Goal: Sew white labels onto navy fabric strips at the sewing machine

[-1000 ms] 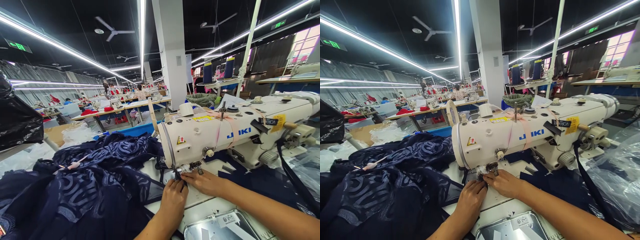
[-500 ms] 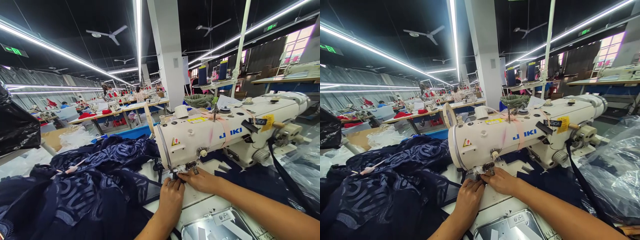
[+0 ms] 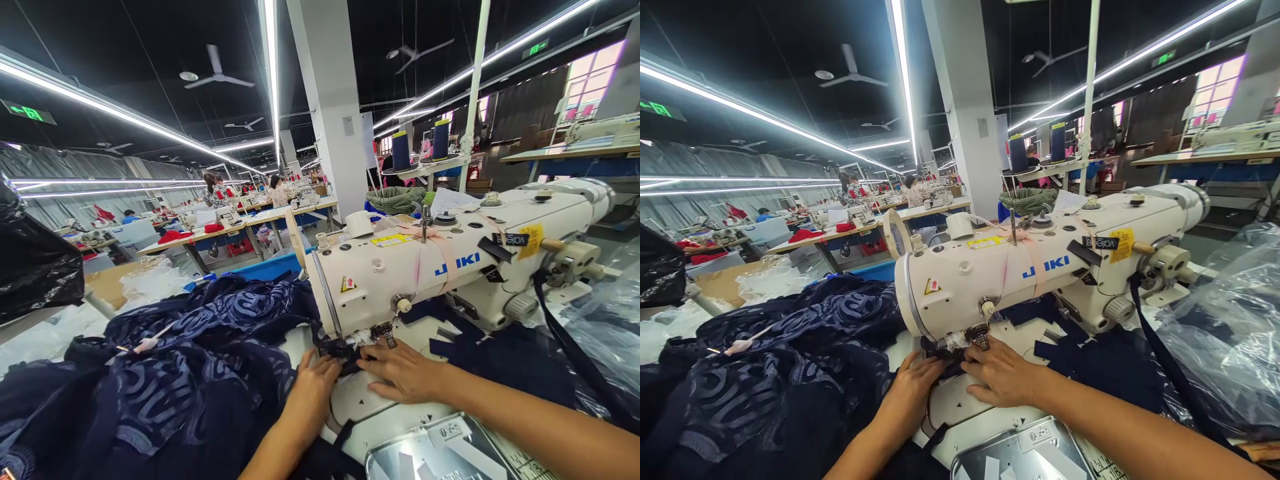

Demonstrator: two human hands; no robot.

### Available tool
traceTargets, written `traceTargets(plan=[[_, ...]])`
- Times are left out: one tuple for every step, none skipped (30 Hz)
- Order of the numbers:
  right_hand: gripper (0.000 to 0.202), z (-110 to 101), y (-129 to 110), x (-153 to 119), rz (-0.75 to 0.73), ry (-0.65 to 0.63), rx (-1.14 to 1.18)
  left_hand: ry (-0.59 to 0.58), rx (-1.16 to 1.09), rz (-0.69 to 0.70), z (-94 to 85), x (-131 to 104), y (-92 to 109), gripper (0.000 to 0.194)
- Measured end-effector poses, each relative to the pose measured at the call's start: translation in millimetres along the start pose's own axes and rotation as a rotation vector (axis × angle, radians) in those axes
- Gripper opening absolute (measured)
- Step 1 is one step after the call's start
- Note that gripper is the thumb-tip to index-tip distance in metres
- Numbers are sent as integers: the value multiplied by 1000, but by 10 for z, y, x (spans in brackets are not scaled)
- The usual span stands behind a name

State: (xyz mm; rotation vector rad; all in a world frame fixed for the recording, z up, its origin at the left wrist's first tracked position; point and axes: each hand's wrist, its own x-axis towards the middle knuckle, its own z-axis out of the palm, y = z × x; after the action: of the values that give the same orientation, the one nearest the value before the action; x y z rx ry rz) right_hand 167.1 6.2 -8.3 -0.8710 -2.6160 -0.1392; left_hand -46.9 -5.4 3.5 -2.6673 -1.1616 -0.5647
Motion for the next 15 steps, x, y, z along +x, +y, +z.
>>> traceTargets(plan=[[30,8,-48,-1,17,-1,-13,-10,-46,-63,-20,11,-38,44],[29,14,-92,1,35,3,-28,-13,-88,-126,-34,25,-61,44],[27,19,-130,5,52,9,-42,-12,-121,-179,-42,41,-68,43],[26,21,-158,10,65,14,-52,-9,-144,-212,-43,55,-60,41],[25,20,-175,14,74,17,-55,-6,-155,-220,-38,66,-40,39],[24,17,-182,18,80,19,-50,-2,-153,-204,-26,72,-12,37],[24,13,-179,21,84,18,-35,6,-139,-170,-9,74,19,36],[23,8,-169,24,89,14,-14,21,-115,-127,13,72,49,33],[23,3,-155,25,96,9,12,37,-87,-82,39,67,74,30],[24,-1,-139,25,105,1,39,54,-58,-42,66,61,93,27],[25,-3,-124,25,117,-9,64,68,-34,-12,93,56,105,24],[26,-3,-110,24,130,-23,87,79,-15,9,119,52,111,21],[28,-1,-98,23,144,-37,108,87,0,23,142,51,112,20],[30,4,-88,22,156,-50,128,94,11,36,161,52,112,19],[31,10,-77,22,164,-60,149,102,23,47,177,56,112,18]])
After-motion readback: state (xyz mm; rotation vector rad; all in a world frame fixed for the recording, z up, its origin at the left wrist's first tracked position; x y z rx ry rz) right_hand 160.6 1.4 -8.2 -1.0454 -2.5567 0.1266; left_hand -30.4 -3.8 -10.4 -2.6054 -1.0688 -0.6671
